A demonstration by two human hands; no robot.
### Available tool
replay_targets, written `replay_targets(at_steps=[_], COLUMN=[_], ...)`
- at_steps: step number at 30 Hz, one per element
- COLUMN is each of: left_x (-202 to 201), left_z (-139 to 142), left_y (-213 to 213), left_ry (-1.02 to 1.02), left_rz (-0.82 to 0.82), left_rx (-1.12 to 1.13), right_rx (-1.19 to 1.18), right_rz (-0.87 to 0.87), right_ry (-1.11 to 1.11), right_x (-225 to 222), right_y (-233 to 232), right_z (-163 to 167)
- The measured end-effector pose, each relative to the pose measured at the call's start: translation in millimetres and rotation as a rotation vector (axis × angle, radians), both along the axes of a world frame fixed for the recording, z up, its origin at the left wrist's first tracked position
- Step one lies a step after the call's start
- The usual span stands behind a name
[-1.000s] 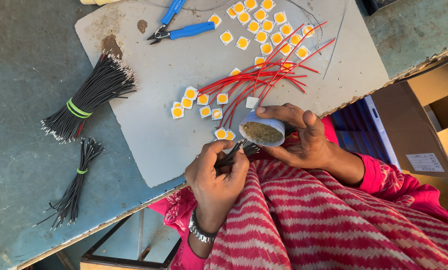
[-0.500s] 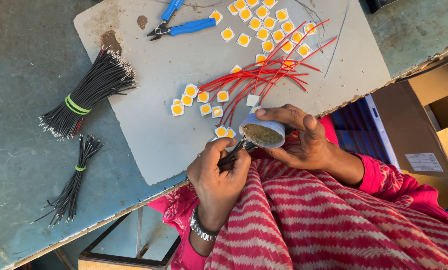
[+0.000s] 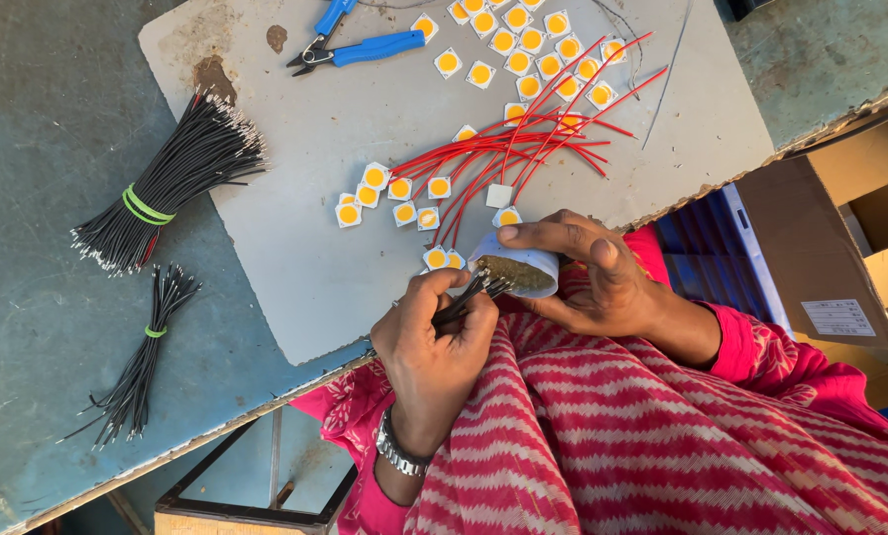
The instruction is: The person solders black wires to small square LED modules on a workbench. They repeatedly apply solder to the wire ends and LED contacts, then use wire cutters to trim excess wire. The person also applies a paste from a small container to the wire ends before soldering.
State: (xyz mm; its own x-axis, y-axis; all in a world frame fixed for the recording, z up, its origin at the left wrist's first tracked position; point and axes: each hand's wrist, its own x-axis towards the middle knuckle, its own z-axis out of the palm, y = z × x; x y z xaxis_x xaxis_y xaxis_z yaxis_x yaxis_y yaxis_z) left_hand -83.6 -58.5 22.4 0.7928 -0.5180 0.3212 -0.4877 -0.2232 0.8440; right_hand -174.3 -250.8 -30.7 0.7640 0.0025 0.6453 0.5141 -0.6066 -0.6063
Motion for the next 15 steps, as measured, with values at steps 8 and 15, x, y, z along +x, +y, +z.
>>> replay_targets(at_steps=[8,15], left_x=[0.3,-1.4], left_z=[0.5,1.8], left_y=[2.8,4.2], left_ry=[0.012,0.153], left_rz=[-0.001,-0.004], left_rx=[0.000,-0.015], right_rx=[0.029,0.107], right_rz=[-0.006,-0.061], right_ry=[0.000,-0.008], right_x=[0.7,-0.5], right_y=[-4.6,-7.8], right_z=[-2.2,-8.9])
